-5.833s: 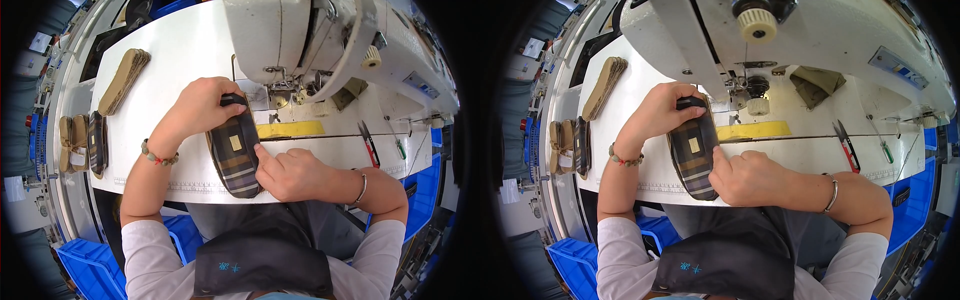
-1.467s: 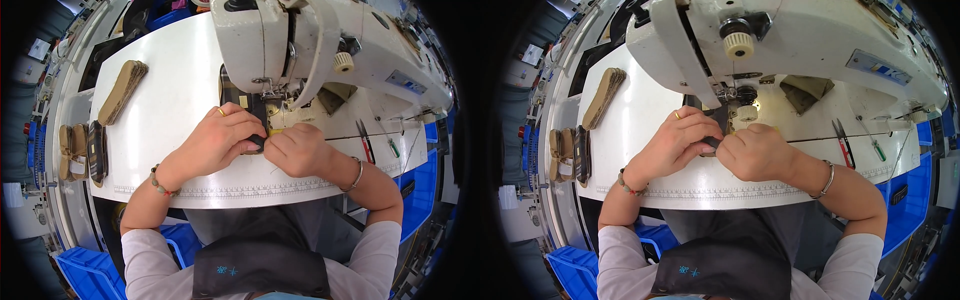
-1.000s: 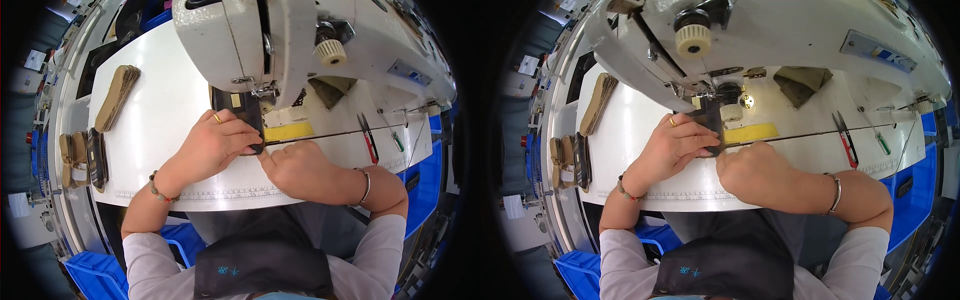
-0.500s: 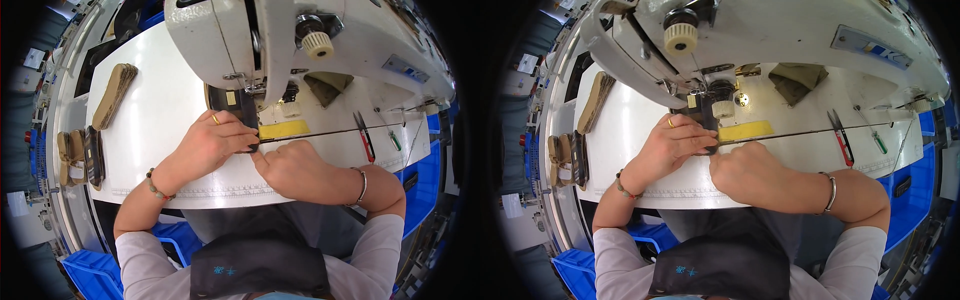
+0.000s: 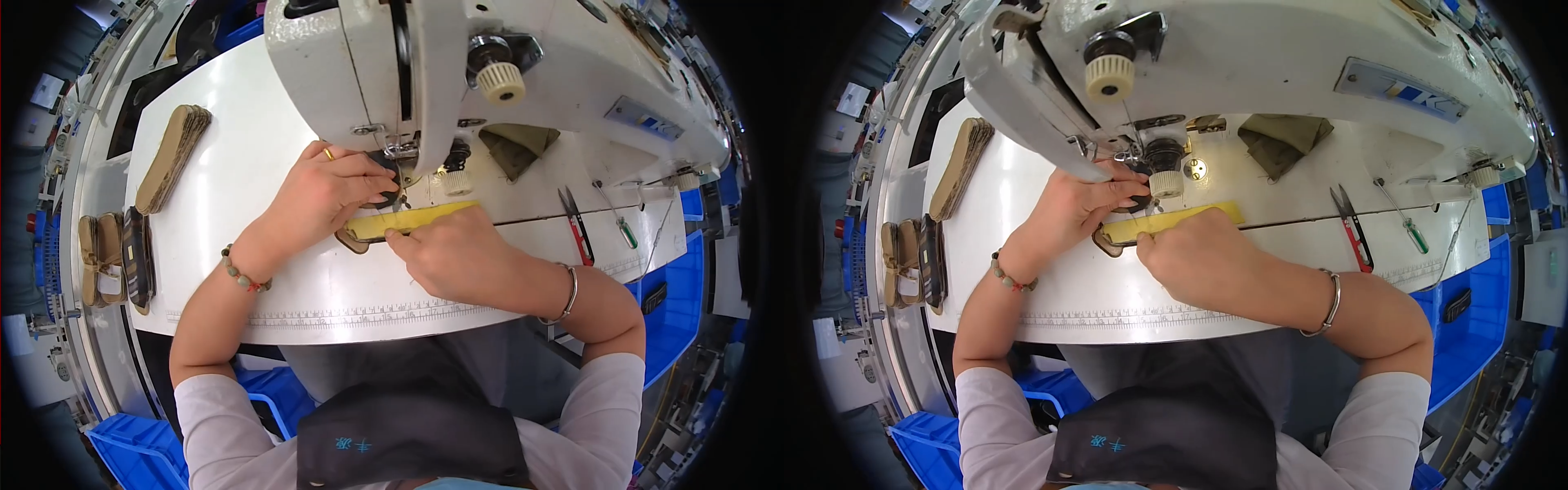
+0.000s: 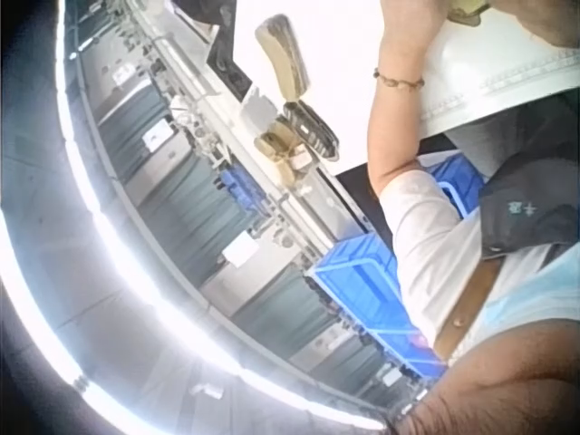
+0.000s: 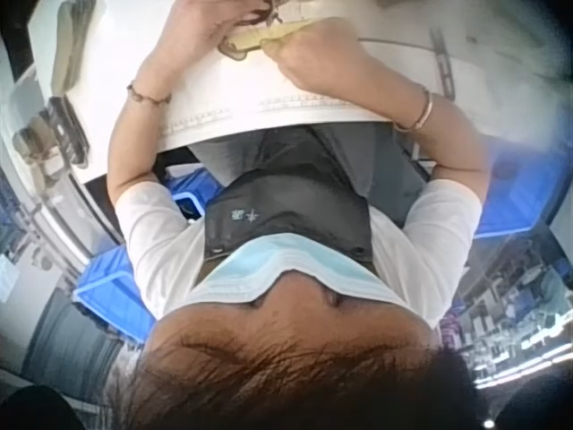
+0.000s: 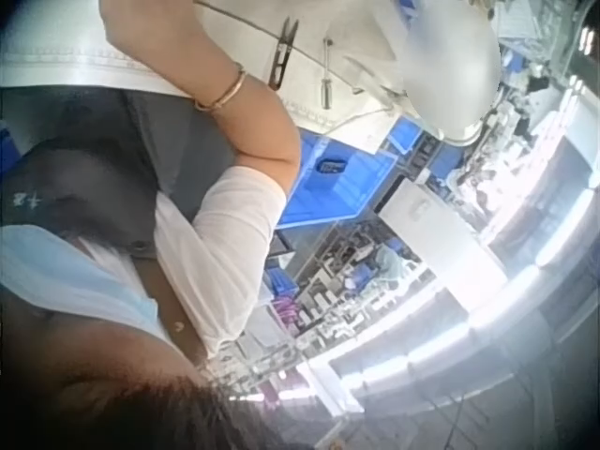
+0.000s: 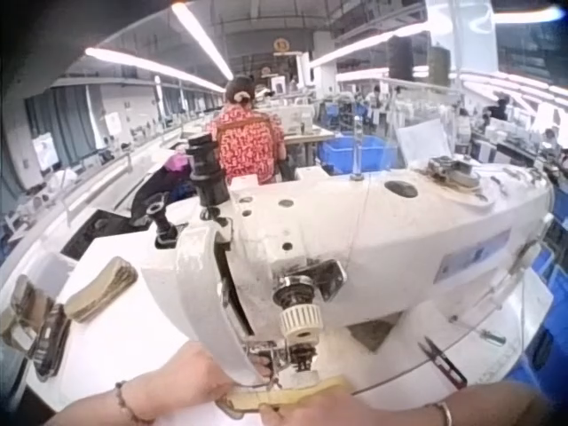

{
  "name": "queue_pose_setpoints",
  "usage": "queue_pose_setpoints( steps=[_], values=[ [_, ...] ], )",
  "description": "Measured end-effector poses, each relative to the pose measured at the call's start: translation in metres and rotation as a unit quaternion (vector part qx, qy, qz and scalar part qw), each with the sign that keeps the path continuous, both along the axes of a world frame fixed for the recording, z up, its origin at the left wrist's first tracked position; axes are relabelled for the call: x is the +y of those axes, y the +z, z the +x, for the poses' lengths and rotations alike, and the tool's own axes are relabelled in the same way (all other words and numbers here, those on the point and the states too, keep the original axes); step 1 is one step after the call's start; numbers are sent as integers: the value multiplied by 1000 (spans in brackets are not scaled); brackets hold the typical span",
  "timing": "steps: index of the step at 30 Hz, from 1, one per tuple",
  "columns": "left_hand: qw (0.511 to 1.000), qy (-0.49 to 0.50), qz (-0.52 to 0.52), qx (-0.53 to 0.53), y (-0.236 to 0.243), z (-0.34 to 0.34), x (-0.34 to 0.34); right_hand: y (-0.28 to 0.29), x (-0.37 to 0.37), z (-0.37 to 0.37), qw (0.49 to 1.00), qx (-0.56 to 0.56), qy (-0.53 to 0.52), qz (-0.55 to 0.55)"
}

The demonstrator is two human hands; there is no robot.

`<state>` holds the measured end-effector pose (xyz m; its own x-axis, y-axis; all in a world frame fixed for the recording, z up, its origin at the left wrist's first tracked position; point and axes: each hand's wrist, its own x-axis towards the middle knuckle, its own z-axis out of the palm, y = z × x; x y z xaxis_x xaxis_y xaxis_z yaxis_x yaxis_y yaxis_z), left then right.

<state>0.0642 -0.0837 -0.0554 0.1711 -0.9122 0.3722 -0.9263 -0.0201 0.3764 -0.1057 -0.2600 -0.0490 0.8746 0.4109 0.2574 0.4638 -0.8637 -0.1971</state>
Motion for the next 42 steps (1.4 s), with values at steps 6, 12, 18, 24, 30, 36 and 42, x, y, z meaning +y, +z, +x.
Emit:
queue_pose_setpoints(
  steps=[6, 12, 18, 24, 30, 36, 42],
  values=[
    [998, 27, 15, 59, 0, -2, -1, -8, -7, 3, 999, -46, -7, 14],
    [993, 45, 12, 111, -3, 2, 1, -8, -7, 9, 993, -103, -45, -32],
    [991, 43, -5, 124, -6, 2, 0, -8, -3, 9, 998, -2, -62, -21],
    [994, 67, -9, 88, 3, -4, 1, -10, 0, 11, 998, 18, -55, 1],
    [994, 69, -4, 83, 5, -6, 0, -10, 0, 11, 999, -18, -30, -12],
    [996, 56, -52, 49, -8, -7, 0, -10, -1, 11, 999, -19, -21, -18],
    [997, 68, -20, 18, 3, -8, 1, -7, 0, 12, 999, -20, -26, -5]
  ],
)
